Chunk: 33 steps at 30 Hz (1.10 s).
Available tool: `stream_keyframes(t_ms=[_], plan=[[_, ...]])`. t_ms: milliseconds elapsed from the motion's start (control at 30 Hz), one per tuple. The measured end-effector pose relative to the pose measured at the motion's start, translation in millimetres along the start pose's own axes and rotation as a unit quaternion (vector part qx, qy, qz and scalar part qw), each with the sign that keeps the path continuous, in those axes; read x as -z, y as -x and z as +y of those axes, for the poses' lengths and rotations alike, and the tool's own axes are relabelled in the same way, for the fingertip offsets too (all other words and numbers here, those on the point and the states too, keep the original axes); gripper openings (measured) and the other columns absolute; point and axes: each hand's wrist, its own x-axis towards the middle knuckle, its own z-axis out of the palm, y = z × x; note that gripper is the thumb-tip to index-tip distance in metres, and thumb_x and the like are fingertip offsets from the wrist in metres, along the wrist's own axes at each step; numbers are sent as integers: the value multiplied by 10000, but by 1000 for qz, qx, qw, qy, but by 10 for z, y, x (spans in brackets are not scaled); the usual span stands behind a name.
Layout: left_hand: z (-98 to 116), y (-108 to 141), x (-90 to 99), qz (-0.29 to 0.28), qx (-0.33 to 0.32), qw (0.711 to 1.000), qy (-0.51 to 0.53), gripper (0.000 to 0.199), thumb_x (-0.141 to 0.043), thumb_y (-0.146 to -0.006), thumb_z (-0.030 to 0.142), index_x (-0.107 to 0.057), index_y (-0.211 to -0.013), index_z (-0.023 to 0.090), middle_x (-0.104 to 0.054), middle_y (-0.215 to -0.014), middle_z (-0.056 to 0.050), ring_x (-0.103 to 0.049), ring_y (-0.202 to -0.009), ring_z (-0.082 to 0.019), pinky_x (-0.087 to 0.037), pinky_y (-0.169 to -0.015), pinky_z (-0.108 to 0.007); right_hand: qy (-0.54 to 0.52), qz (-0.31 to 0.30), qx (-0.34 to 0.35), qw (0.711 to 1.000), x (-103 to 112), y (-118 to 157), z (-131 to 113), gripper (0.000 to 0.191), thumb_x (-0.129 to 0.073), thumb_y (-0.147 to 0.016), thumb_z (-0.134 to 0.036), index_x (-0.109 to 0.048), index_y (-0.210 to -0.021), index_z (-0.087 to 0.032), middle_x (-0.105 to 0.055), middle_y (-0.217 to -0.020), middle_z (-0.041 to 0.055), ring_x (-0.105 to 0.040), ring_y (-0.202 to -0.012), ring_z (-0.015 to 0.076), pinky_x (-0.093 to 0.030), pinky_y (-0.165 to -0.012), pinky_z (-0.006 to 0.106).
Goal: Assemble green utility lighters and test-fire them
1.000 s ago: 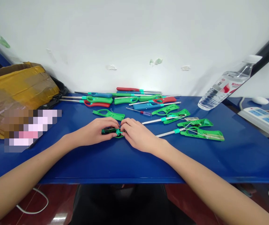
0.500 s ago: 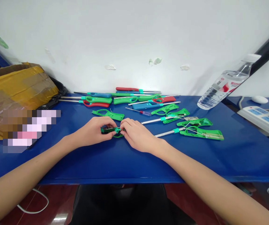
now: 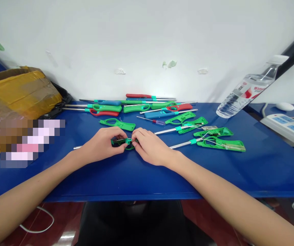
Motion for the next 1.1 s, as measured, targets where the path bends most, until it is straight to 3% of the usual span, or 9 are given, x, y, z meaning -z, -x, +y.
stream_keyframes(t_ms=[400,600,867,1100], plan=[[3,5,-10,-10,0,1000,14,124,-651,-822,267,-694,-897,177,-694,-895,-46,-647,-804,-180,-503,-755,-297,-43,14,-1,999,8,10,32,95,-485,-942,-181,-552,-1002,-212,-604,-1072,92,-591,-957,210,-509,-855,368],[-8,18,-1,-15,-13,999,29,160,-653,-842,253,-735,-960,184,-691,-929,-52,-653,-816,-174,-509,-758,-285,-50,19,-11,998,47,12,29,195,-549,-923,-226,-563,-1118,-222,-619,-1074,79,-599,-1002,224,-520,-857,382],[3,36,-26,-1,-14,1000,9,175,-654,-839,232,-758,-971,185,-687,-915,-45,-647,-776,-156,-509,-724,-267,-23,36,-18,999,125,64,82,51,-633,-873,-221,-587,-886,-202,-627,-1020,70,-601,-902,198,-510,-782,333],[-15,37,-28,5,-20,1000,1,162,-652,-839,234,-760,-952,193,-699,-924,-46,-660,-787,-163,-514,-734,-277,-1,15,-24,1000,137,83,80,11,-593,-903,-196,-588,-902,-205,-639,-987,54,-597,-913,196,-489,-818,335]])
